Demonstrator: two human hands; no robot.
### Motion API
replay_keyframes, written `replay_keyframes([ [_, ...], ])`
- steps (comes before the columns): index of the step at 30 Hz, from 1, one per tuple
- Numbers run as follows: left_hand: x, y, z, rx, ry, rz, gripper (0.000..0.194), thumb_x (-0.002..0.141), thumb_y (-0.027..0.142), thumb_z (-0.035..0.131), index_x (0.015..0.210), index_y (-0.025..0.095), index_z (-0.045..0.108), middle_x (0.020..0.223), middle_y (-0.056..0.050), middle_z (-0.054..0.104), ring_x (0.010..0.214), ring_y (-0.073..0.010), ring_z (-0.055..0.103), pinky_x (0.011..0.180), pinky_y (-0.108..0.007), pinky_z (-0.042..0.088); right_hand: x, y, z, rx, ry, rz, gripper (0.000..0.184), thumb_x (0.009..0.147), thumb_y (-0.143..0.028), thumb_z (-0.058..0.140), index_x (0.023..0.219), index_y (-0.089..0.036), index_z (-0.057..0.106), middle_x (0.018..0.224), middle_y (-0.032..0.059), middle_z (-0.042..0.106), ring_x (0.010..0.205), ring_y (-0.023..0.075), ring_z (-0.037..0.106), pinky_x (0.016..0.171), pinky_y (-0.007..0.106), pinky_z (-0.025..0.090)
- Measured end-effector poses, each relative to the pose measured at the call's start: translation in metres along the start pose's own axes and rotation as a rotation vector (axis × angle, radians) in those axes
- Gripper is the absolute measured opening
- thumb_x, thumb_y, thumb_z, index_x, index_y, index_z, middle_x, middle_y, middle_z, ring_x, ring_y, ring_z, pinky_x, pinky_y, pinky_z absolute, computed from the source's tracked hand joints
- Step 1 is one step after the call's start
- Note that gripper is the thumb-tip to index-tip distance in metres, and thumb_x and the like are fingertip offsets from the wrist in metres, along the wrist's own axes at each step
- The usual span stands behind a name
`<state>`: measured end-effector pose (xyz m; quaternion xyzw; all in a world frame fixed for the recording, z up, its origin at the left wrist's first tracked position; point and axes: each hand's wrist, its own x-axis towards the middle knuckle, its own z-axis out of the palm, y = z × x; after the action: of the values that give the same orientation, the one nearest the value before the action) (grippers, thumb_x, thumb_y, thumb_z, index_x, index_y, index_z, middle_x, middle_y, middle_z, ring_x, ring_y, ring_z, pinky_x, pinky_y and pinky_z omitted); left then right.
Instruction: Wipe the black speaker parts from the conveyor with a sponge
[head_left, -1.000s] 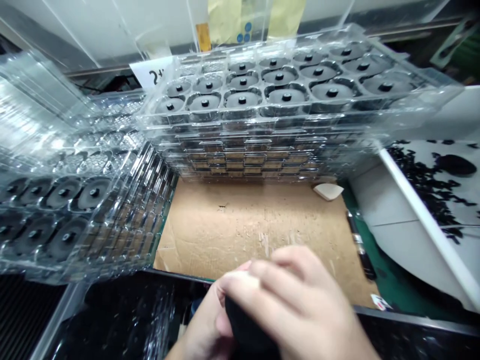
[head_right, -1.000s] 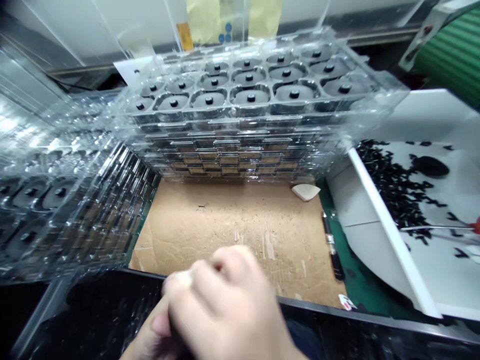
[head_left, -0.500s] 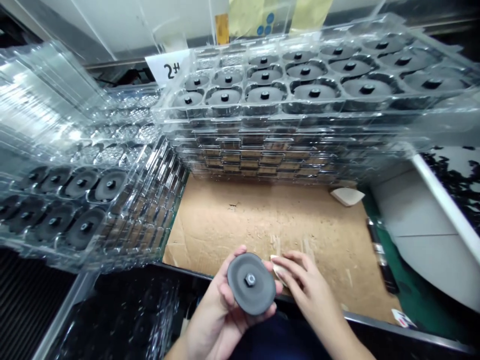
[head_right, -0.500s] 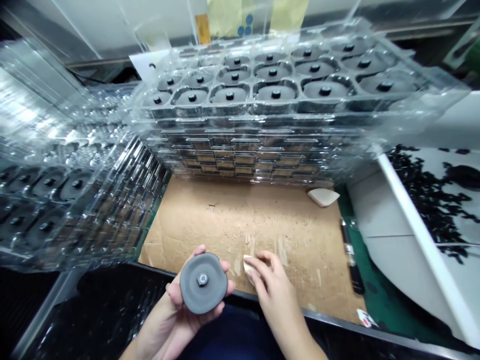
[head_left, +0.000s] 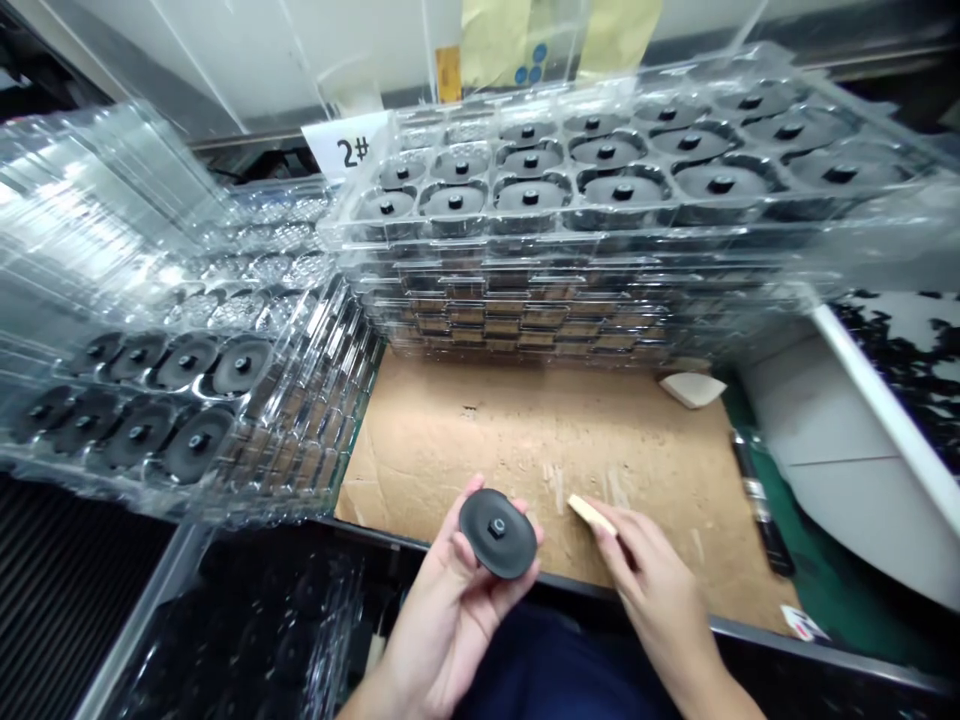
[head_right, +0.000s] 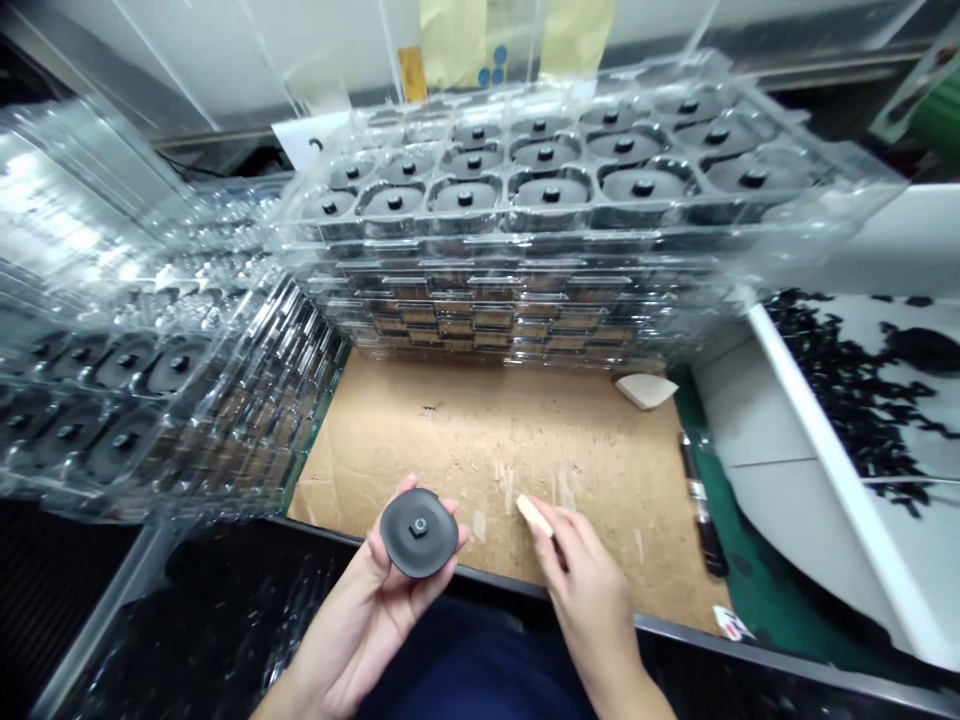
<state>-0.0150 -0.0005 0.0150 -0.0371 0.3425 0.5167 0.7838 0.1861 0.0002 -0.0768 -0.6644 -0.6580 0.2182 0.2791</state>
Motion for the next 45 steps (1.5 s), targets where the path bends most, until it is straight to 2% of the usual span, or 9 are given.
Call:
replay_keyframes([
  [8, -0.005, -0.004, -0.003, 0.058, 0.007, -0.006, 0.045, 0.075, 0.03, 0.068, 0.117, 0.017, 0.058, 0.121, -0.013, 0.061, 0.111, -0.0304, 0.057, 0.097, -0.041, 0.044, 0.025, 0.004, -0.008, 0.061, -0.006, -0.031, 0.035, 0.087, -0.045, 0.045, 0.099, -0.019, 0.065, 0.093, 0.0076, 0.07, 0.08, 0.0212, 0.067, 0.073, 0.033, 0.054],
  [13, -0.007, -0.01, 0.002, 0.155, -0.001, 0.03, 0.053, 0.062, 0.032, 0.078, 0.11, 0.02, 0.062, 0.117, -0.011, 0.063, 0.107, -0.0282, 0.059, 0.097, -0.04, 0.041, 0.031, -0.069, -0.047, 0.163, -0.033, -0.07, 0.023, 0.088, -0.032, 0.048, 0.106, -0.024, 0.061, 0.098, 0.0022, 0.069, 0.073, 0.0145, 0.065, 0.061, 0.025, 0.052],
  [16, -0.008, -0.012, 0.005, 0.209, 0.007, 0.012, 0.049, 0.062, 0.03, 0.078, 0.108, 0.02, 0.064, 0.108, -0.009, 0.068, 0.103, -0.023, 0.061, 0.096, -0.033, 0.042, 0.019, -0.117, -0.06, 0.336, 0.022, -0.398, 0.028, 0.086, -0.015, 0.048, 0.112, -0.02, 0.056, 0.095, 0.0034, 0.067, 0.082, 0.015, 0.062, 0.071, 0.027, 0.05],
  [19, -0.01, -0.011, 0.007, 0.23, 0.09, 0.046, 0.045, 0.06, 0.027, 0.08, 0.102, 0.023, 0.066, 0.104, -0.006, 0.07, 0.096, -0.0208, 0.063, 0.087, -0.029, 0.046, 0.016, -0.138, -0.065, 0.325, -0.214, -0.503, 0.027, 0.083, -0.007, 0.046, 0.103, -0.02, 0.059, 0.085, 0.0003, 0.068, 0.071, 0.013, 0.06, 0.066, 0.026, 0.047],
  [25, -0.015, -0.007, 0.019, 0.241, 0.015, 0.027, 0.039, 0.055, 0.023, 0.082, 0.092, 0.021, 0.07, 0.088, -0.003, 0.073, 0.089, -0.0188, 0.065, 0.086, -0.027, 0.047, 0.018, -0.135, -0.063, 0.342, -0.001, -0.535, 0.029, 0.085, -0.009, 0.046, 0.112, -0.014, 0.055, 0.086, 0.0061, 0.065, 0.073, 0.0161, 0.057, 0.068, 0.031, 0.046],
  [29, -0.015, -0.006, 0.025, 0.226, -0.036, 0.006, 0.047, 0.05, 0.023, 0.085, 0.094, 0.026, 0.07, 0.097, -0.002, 0.073, 0.087, -0.0182, 0.066, 0.081, -0.025, 0.049, 0.013, -0.134, -0.067, 0.367, -0.186, -0.525, 0.028, 0.083, -0.006, 0.047, 0.104, -0.022, 0.057, 0.089, 0.0013, 0.067, 0.075, 0.0128, 0.06, 0.07, 0.025, 0.047],
  [34, -0.016, -0.008, 0.029, 0.298, -0.062, -0.034, 0.055, 0.048, 0.032, 0.085, 0.099, 0.022, 0.069, 0.096, -0.005, 0.072, 0.097, -0.0219, 0.063, 0.094, -0.031, 0.042, 0.017, -0.136, -0.064, 0.285, 0.025, -0.523, 0.027, 0.084, -0.01, 0.045, 0.109, -0.013, 0.056, 0.086, 0.0064, 0.067, 0.071, 0.0163, 0.059, 0.065, 0.031, 0.046],
  [41, -0.013, 0.001, 0.021, 0.262, -0.039, -0.111, 0.057, 0.039, 0.029, 0.088, 0.093, 0.026, 0.071, 0.095, 0.0, 0.072, 0.088, -0.0153, 0.062, 0.08, -0.022, 0.044, 0.012, -0.109, -0.086, 0.049, -0.145, -0.517, 0.023, 0.089, -0.015, 0.041, 0.105, -0.021, 0.057, 0.075, 0.002, 0.066, 0.058, 0.0149, 0.056, 0.057, 0.029, 0.043],
  [45, -0.005, -0.003, 0.023, 0.256, -0.101, -0.138, 0.041, 0.058, 0.03, 0.081, 0.097, 0.021, 0.07, 0.092, -0.001, 0.07, 0.086, -0.0138, 0.059, 0.086, -0.023, 0.042, 0.04, -0.123, -0.093, 0.052, -0.189, -0.667, 0.032, 0.095, -0.023, 0.032, 0.104, -0.02, 0.062, 0.069, 0.0028, 0.062, 0.058, 0.015, 0.052, 0.055, 0.03, 0.038],
])
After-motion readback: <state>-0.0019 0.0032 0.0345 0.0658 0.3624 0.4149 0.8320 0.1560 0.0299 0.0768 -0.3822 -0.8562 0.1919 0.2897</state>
